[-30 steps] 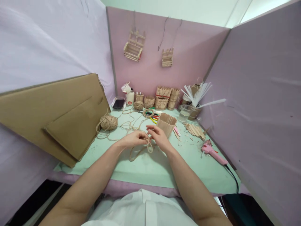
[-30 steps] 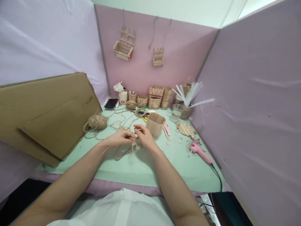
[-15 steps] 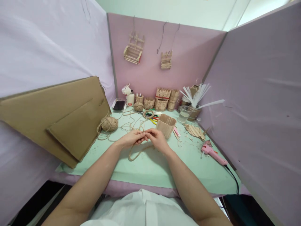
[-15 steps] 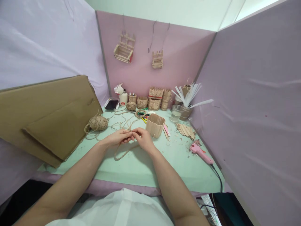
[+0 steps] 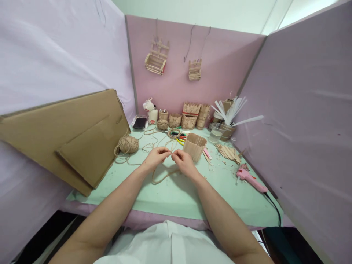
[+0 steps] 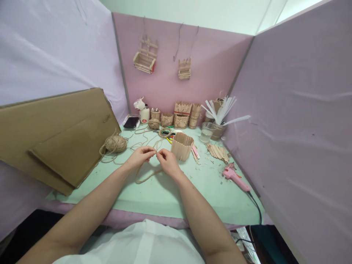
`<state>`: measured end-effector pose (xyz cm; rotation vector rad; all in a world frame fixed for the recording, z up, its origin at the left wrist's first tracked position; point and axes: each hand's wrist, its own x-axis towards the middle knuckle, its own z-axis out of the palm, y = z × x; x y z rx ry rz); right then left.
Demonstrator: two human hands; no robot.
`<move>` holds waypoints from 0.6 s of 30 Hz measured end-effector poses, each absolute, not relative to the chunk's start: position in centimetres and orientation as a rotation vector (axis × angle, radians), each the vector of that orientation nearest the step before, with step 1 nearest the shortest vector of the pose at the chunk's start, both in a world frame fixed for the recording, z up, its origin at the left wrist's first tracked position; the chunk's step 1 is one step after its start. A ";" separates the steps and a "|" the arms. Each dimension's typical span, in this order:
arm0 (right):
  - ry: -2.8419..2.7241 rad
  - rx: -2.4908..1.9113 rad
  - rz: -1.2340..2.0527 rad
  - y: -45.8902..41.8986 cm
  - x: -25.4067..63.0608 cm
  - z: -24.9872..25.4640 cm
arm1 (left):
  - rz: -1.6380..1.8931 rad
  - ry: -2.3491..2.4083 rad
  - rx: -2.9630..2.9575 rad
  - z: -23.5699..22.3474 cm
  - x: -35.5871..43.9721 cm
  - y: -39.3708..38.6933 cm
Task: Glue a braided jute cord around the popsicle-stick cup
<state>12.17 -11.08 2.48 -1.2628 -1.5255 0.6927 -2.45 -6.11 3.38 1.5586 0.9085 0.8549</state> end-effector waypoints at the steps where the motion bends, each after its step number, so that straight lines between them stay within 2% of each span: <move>1: -1.538 -1.260 0.713 -11.1 12.2 2.5 | 0.868 0.922 1.577 3.4 -2.4 -6.2; 6: -1.532 -1.201 0.848 -11.8 11.9 2.9 | 1.066 1.048 1.708 3.6 -2.6 -5.7; 11: -1.781 -1.027 1.108 -13.6 11.4 4.0 | 1.285 1.266 1.648 3.6 -4.0 -4.0; 18: -2.014 -1.063 1.006 -13.5 11.5 4.3 | 1.295 1.273 1.588 2.3 -2.3 -3.2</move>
